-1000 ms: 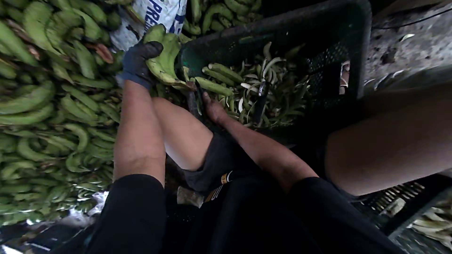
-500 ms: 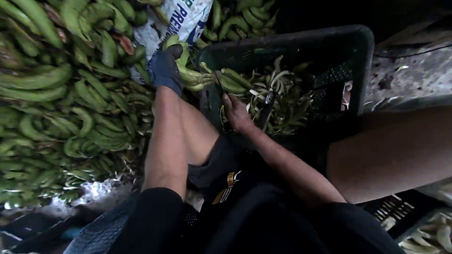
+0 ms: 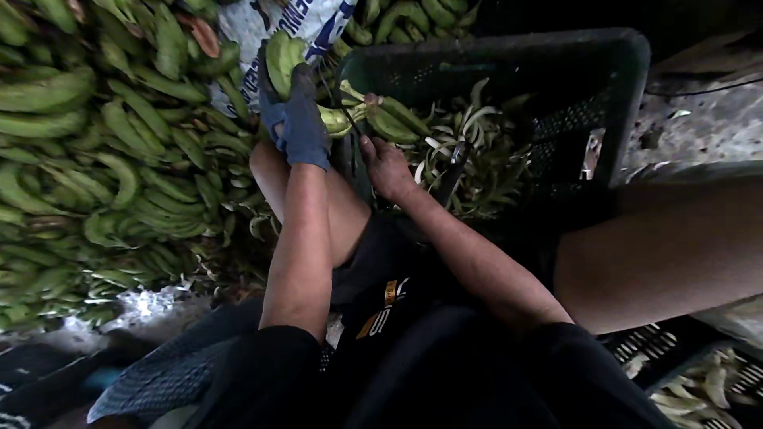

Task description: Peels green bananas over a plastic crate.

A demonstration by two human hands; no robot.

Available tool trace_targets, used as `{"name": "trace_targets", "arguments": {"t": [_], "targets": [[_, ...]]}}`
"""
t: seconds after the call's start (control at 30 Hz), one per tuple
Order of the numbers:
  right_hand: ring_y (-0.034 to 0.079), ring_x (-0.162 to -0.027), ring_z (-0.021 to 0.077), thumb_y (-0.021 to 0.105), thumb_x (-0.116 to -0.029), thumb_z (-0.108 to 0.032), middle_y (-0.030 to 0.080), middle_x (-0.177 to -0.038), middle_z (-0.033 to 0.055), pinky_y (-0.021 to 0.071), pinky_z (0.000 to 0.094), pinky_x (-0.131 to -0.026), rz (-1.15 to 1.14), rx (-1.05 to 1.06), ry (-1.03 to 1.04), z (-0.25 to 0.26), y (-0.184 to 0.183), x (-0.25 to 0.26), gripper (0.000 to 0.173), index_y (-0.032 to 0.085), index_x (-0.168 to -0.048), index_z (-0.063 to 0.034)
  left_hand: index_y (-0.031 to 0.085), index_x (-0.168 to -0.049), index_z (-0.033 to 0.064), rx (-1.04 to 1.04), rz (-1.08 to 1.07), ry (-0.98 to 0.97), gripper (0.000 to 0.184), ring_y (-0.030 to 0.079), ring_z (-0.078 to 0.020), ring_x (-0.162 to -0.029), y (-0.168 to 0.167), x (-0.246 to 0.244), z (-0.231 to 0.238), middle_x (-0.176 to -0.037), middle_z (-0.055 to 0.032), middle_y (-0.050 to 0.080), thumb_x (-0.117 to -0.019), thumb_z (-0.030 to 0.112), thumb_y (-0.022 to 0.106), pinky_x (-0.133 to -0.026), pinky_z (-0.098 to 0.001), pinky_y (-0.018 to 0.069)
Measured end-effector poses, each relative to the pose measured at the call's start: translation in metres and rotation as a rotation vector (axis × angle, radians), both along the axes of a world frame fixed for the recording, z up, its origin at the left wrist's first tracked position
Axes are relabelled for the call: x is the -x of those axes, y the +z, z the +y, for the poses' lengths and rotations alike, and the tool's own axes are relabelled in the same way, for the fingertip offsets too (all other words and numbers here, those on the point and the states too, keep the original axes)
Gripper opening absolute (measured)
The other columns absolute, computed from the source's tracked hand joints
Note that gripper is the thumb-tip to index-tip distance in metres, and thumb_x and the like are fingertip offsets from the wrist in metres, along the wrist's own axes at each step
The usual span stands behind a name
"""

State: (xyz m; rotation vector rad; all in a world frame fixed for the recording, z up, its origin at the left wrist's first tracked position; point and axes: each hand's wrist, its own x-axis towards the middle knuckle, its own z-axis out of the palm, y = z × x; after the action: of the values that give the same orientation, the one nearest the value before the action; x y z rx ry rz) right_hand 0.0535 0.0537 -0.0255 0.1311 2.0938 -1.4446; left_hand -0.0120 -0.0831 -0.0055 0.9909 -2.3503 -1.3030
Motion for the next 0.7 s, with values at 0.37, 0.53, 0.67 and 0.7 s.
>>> {"name": "trace_targets", "arguments": {"t": [0.37,0.53,0.67,0.7], "targets": [[0.069,-0.109,0.0376,0.025,-0.1132,-0.044,0.069,-0.114,0.0231,0.0545,0.0581,-0.093,-0.045,-0.058,0.071,-0.013,-0.046,0.002,0.056,0.057,-0.135,-0.0026,0.043,-0.155,0.0208,0.144,-0.006,-0.104,0.075,0.057,-0.0080,-0.128,-0.007,0.004,0.003,-0.146,-0.0032,0.057,-0.0895,0.043,0.072,-0.105,-0.0279,0.0480],[0.065,-0.121,0.0413,0.024,-0.1132,-0.045,0.065,-0.129,0.0266,0.0511,0.0605,-0.101,-0.074,-0.029,0.138,-0.020,-0.072,0.007,0.059,0.048,-0.146,-0.0027,0.043,-0.154,0.0180,0.100,-0.077,-0.007,0.078,0.053,-0.0132,-0.132,-0.003,0.015,-0.004,-0.146,-0.0057,0.055,-0.0888,0.047,0.072,-0.108,-0.0363,0.0460],[0.068,-0.114,0.0407,0.031,-0.1124,-0.046,0.068,-0.122,0.0242,0.0540,0.0616,-0.095,-0.016,-0.068,0.168,-0.002,-0.068,0.009,0.054,0.051,-0.141,-0.0048,0.046,-0.150,0.0156,-0.020,-0.013,0.011,0.078,0.059,-0.0136,-0.125,-0.007,0.015,-0.010,-0.139,-0.0062,0.061,-0.0856,0.047,0.077,-0.103,-0.0382,0.0529],[0.068,-0.113,0.0404,0.032,-0.1123,-0.046,0.069,-0.120,0.0240,0.0543,0.0611,-0.095,0.008,-0.074,0.172,0.000,-0.070,0.009,0.053,0.051,-0.140,-0.0042,0.047,-0.149,0.0159,-0.035,0.006,0.014,0.077,0.060,-0.0133,-0.124,-0.008,0.017,-0.009,-0.138,-0.0059,0.061,-0.0847,0.045,0.077,-0.102,-0.0378,0.0536]]}}
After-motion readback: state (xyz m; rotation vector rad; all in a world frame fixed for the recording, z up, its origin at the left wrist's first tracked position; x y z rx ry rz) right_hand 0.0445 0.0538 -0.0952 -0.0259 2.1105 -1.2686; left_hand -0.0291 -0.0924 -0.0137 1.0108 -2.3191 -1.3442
